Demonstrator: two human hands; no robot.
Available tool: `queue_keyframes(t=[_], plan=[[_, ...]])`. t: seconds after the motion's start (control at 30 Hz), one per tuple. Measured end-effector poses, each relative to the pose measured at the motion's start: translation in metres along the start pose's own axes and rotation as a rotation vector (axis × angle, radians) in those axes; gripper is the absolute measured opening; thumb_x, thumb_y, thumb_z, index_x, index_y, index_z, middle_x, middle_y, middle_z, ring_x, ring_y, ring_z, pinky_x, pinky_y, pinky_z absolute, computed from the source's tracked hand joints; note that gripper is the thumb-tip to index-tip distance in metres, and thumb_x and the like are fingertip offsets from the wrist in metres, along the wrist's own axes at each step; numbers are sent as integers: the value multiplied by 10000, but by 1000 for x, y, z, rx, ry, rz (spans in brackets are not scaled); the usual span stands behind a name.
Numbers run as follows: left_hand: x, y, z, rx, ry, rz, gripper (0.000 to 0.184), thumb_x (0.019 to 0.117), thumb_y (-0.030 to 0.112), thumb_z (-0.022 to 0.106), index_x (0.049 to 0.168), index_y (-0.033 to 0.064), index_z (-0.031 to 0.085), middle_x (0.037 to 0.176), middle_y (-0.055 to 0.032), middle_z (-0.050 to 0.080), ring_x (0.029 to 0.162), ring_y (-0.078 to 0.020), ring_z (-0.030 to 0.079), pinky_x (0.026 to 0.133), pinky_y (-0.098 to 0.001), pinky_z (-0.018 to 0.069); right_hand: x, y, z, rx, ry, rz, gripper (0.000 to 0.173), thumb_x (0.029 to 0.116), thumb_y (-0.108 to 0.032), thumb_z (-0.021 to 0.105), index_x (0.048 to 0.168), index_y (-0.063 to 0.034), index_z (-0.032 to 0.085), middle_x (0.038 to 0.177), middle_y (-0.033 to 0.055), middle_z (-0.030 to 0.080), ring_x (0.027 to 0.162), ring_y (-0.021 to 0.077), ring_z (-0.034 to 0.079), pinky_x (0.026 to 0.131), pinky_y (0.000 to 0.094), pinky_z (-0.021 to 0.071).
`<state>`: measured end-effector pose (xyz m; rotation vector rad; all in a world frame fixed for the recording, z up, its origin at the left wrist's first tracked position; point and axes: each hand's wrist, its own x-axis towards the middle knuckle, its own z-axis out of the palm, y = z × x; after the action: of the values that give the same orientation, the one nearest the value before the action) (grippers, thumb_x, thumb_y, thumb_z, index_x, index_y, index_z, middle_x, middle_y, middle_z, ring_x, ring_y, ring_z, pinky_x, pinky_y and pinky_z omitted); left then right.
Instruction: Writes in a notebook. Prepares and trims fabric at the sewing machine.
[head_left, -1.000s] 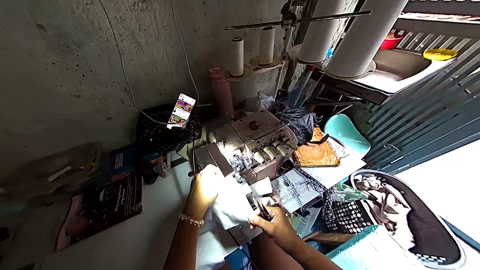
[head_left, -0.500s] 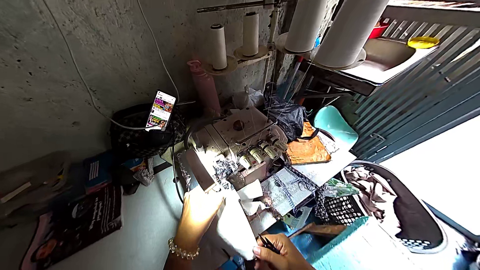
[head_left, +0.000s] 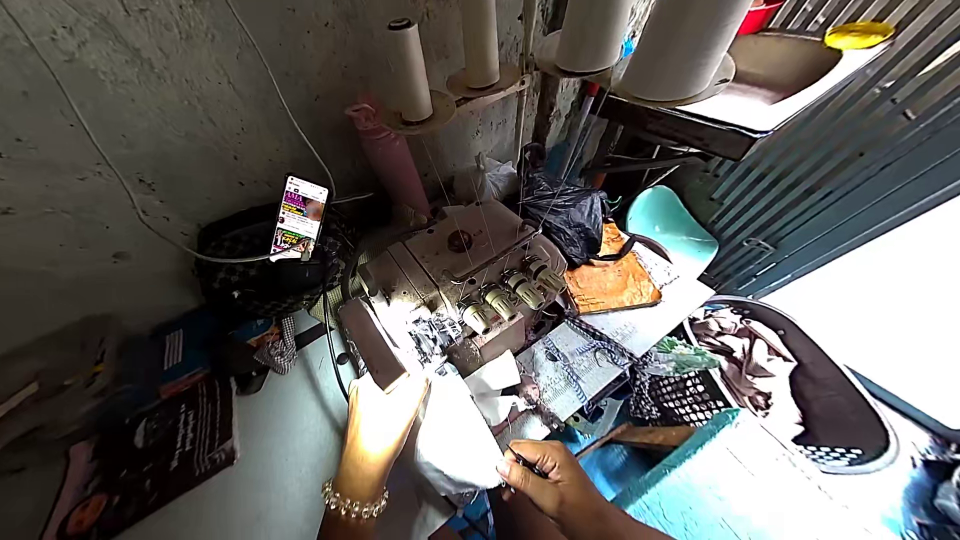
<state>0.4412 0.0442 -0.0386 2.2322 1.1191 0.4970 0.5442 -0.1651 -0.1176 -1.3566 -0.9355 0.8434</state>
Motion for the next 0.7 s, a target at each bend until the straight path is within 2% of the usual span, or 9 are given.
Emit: queue_keyframes(t=[0.13, 0.17, 0.2, 0.23, 0.27, 0.33, 0.4, 0.57, 0.7], plan=[[0, -6, 5, 30, 110, 67, 255, 835, 305, 732, 932, 77, 675, 795, 8, 628, 755, -81, 599, 725, -320, 484, 7, 3, -1, -21, 8, 0, 327, 1029, -276, 572, 782, -81, 662, 670, -90, 604, 574, -89, 484, 546, 115, 395], [-3, -6, 7, 100, 178, 107, 299, 842, 338, 716, 960, 64, 694, 869, -44, 671, 845, -153, 640, 797, -397, 492, 9, 3, 0, -26, 10, -3, 321, 1028, -269, 571, 783, -82, 663, 671, -93, 607, 574, -91, 486, 546, 111, 396], [-8, -5, 10, 170, 261, 177, 346, 857, 349, 680, 980, 28, 712, 965, -139, 699, 953, -287, 655, 875, -520, 443, 11, 2, 0, -30, 12, -8, 317, 1027, -258, 568, 780, -81, 660, 672, -94, 605, 575, -94, 480, 545, 108, 387], [-14, -2, 12, 237, 353, 268, 343, 874, 337, 633, 945, 15, 730, 1000, -200, 709, 984, -383, 648, 879, -589, 402, 14, 1, 1, -29, 16, -18, 309, 1023, -241, 568, 777, -76, 658, 673, -92, 608, 581, -96, 483, 549, 102, 386], [-21, 4, 14, 297, 425, 346, 306, 883, 321, 589, 870, 57, 743, 955, -179, 725, 939, -389, 655, 823, -581, 407, 17, 1, 2, -23, 20, -32, 300, 1017, -221, 571, 780, -64, 666, 684, -81, 622, 599, -97, 502, 564, 97, 400], [-44, 12, 20, 331, 379, 406, 297, 936, 308, 553, 919, 110, 774, 991, -94, 757, 970, -321, 685, 818, -521, 462, 23, 0, 4, -6, 40, -59, 280, 1001, -179, 576, 782, -38, 678, 693, -66, 633, 621, -102, 512, 587, 86, 408], [-57, 6, 30, 321, 302, 386, 366, 987, 334, 506, 1059, 94, 773, 1115, -101, 740, 1086, -315, 677, 905, -513, 498, 30, -1, 7, 10, 58, -74, 265, 990, -153, 571, 772, -39, 670, 682, -79, 620, 607, -112, 486, 577, 79, 388], [-52, -2, 38, 282, 283, 344, 422, 1017, 317, 435, 1160, 47, 726, 1196, -134, 716, 1171, -363, 629, 1012, -590, 408, 46, -5, 8, 15, 90, -95, 244, 959, -118, 567, 747, -48, 663, 662, -98, 617, 600, -122, 485, 571, 81, 387], [-44, -3, 40, 297, 258, 304, 420, 1026, 283, 410, 1192, 28, 700, 1212, -172, 701, 1210, -418, 601, 1020, -665, 355, 59, -11, 9, 23, 109, -35, 254, 950, -129, 575, 713, -79, 653, 624, -128, 604, 559, -127, 475, 531, 91, 370]])
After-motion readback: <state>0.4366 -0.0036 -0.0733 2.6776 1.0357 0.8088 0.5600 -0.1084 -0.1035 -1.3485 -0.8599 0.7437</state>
